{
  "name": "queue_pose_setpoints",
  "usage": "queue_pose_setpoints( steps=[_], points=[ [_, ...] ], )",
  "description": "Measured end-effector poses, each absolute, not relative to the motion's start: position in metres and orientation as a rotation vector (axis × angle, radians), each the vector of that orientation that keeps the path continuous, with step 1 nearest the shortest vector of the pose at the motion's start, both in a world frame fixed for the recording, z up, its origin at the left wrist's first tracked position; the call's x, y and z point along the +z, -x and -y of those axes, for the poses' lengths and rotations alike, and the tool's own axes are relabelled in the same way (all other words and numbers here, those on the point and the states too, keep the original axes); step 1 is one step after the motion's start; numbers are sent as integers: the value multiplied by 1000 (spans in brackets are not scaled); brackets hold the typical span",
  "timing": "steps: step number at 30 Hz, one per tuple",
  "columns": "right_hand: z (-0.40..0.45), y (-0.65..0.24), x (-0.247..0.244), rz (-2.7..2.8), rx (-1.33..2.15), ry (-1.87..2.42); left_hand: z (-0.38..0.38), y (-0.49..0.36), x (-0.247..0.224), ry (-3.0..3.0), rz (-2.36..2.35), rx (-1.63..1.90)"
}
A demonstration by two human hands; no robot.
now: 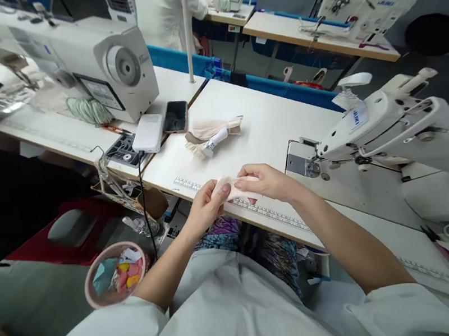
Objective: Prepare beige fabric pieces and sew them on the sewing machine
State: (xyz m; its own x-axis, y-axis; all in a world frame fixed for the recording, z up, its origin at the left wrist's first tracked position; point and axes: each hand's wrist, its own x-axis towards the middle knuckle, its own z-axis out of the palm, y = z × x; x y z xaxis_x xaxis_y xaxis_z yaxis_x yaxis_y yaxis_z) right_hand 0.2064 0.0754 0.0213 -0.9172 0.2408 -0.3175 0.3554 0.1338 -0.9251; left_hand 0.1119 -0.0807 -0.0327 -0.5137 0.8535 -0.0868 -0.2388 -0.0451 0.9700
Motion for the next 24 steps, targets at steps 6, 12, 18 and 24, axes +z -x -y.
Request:
queue_pose_setpoints(
  steps=[6,12,18,24],
  points=[
    [-88,-217,4,-2141,-2204,-872,39,-70,-11,-931,-1486,1333],
    [-117,-219,-16,-2081,-2331,-1188,-41,-34,1,-1139,-1487,913],
    [-143,-224,-22,-2074,-2383,-1330,-89,-28,-2,-1268,-1490,766],
    [-153,-228,-25,-2051,-2397,-1270,-93,-26,-5,-1302,-1475,725]
  ],
)
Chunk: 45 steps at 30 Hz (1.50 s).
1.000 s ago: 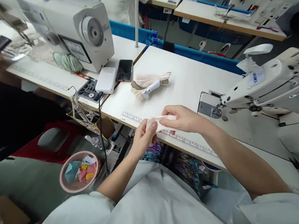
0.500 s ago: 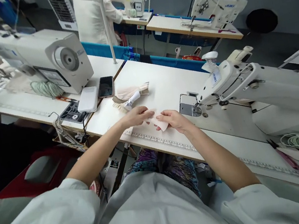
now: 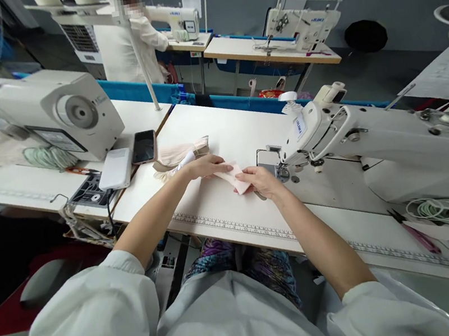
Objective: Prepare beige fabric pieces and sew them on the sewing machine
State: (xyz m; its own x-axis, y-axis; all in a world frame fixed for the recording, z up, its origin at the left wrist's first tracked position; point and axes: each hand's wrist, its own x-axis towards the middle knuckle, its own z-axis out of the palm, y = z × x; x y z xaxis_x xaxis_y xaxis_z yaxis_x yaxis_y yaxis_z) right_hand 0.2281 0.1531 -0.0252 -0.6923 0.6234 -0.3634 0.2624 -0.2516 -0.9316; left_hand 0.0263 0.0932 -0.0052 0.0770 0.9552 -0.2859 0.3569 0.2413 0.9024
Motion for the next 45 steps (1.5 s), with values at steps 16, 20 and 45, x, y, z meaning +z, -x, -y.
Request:
queue_pose_setpoints(
  steps=[16,20,45],
  points=[
    [-153,-206,-28,2008,1921,704,-50,-16,17,-1583,-1641,818],
    [-151,-205,-26,2090,1756,701,-42,-19,13,-1675,-1683,882],
    [-167,-203,-16,2122,1848,884,-36,-38,-17,-1307,-1748,1136]
  ],
)
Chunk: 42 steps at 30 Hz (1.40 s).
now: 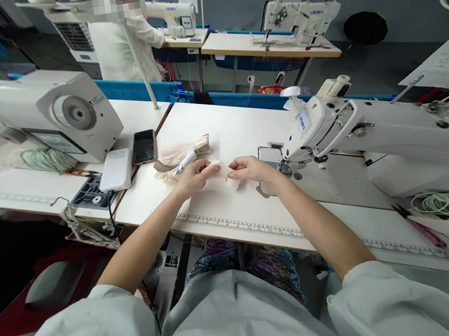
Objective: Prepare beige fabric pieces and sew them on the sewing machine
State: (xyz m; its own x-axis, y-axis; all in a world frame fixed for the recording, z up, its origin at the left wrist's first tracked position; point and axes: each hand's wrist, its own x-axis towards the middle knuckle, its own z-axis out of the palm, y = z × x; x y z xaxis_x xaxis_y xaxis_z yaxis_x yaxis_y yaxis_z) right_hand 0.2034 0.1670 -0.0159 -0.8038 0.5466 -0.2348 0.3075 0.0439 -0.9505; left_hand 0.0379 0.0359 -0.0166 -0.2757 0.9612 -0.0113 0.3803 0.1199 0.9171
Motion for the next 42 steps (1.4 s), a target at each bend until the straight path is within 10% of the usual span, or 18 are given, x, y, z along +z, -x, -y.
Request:
queue_pose_setpoints(
  steps=[42],
  points=[
    [-188,-234,-48,2152,1065,1070,-201,-14,16,-1546,-1763,383]
  ],
)
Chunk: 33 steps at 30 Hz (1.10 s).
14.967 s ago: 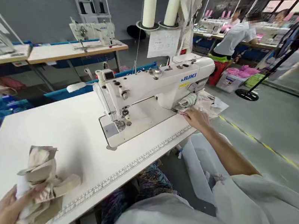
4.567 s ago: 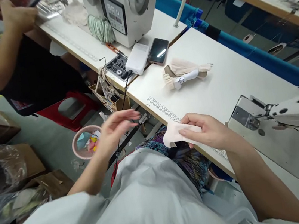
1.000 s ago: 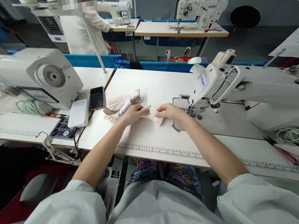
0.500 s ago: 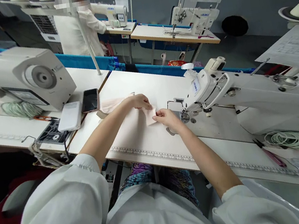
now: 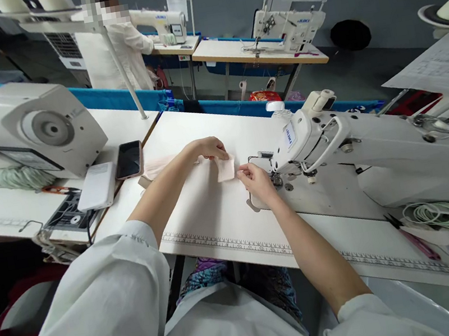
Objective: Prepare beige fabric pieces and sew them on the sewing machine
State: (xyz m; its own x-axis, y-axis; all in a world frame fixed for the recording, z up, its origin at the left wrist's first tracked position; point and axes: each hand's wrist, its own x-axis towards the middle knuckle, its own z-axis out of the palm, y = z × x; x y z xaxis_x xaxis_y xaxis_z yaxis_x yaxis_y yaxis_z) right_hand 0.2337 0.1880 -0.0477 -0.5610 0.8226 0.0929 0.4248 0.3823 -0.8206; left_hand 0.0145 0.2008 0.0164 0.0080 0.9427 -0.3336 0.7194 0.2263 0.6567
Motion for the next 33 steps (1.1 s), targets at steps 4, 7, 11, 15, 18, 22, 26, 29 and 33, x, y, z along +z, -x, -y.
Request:
queue_pose_setpoints(
  steps=[4,7,11,15,18,22,26,29,33],
  points=[
    [-187,-234,-50,2158,1036,1043,-206,-8,21,-1573,-1783,327],
    [-187,-233,-51,2168,1022,1032,-207,-2,26,-1582,-1808,280],
    [-188,-233,-52,2175,1003,1028,-208,6,31,-1584,-1841,215],
    [-189,-233,-53,2185,986,1029,-211,12,32,-1602,-1853,189],
    [-189,-232,-53,2193,969,1032,-212,18,31,-1623,-1869,191],
    [-189,-232,-53,2206,935,1027,-211,21,31,-1653,-1940,160],
    [-188,-232,-54,2215,885,1009,-206,18,38,-1736,-2030,152],
    [-187,-232,-56,2213,845,990,-191,20,47,-1847,-2107,229],
    [-183,-230,-56,2184,757,957,-148,43,56,-1840,-2322,312]
  ],
)
